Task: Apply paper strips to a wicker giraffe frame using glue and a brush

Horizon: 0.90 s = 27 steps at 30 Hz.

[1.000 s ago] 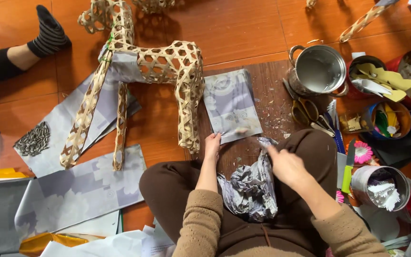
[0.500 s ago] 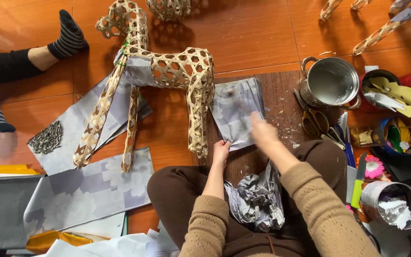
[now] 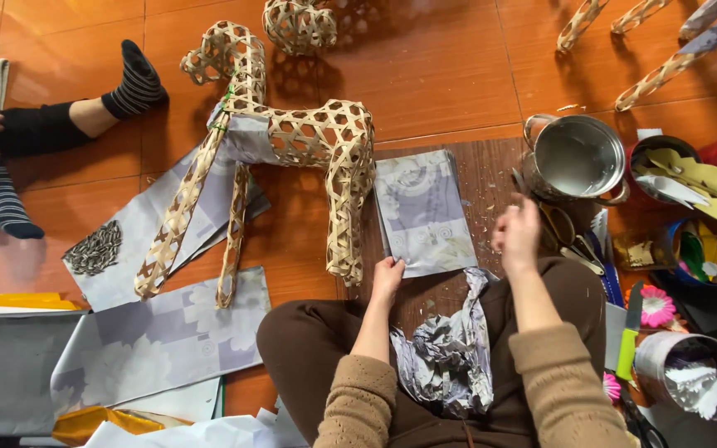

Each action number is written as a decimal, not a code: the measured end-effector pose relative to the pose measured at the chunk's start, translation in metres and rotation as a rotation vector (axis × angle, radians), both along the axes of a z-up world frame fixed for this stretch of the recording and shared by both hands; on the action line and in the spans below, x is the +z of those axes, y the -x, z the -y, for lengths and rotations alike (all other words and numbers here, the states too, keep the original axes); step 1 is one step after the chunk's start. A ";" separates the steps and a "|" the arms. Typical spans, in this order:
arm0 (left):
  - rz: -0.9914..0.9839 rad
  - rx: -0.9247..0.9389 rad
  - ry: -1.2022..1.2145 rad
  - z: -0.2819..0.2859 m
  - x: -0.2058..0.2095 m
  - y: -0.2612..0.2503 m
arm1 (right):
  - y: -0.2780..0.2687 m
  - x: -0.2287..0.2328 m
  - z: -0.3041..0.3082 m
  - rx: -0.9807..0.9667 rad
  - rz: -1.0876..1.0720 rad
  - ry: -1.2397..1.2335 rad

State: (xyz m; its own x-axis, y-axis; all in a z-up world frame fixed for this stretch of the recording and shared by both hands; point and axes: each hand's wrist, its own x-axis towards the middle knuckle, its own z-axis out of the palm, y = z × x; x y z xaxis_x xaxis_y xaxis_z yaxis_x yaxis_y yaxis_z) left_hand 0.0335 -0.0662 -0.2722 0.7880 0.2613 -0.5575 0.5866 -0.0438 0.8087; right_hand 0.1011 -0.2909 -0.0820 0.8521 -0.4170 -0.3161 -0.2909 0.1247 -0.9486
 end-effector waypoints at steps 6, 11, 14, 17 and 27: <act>0.005 -0.062 -0.039 0.002 -0.011 0.002 | -0.016 -0.044 0.095 -0.251 0.254 -0.918; 0.122 -0.058 -0.008 0.002 -0.002 -0.002 | -0.044 -0.043 0.004 -0.103 0.087 -0.826; 0.124 -0.126 -0.033 0.004 -0.004 -0.006 | -0.074 -0.036 -0.091 0.337 -0.102 -0.376; 0.078 -0.205 -0.072 0.010 -0.013 -0.005 | -0.131 -0.079 -0.146 0.701 0.069 0.053; 0.070 -0.298 -0.145 0.015 0.035 -0.008 | -0.187 -0.100 -0.177 0.779 0.446 0.551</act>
State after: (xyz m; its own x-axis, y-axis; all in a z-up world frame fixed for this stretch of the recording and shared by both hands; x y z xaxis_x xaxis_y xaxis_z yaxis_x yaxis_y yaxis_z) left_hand 0.0418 -0.0808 -0.2376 0.8766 0.0864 -0.4733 0.4741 -0.3229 0.8191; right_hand 0.2883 -0.1141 -0.1819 0.9389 0.3052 0.1590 0.2844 -0.4280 -0.8579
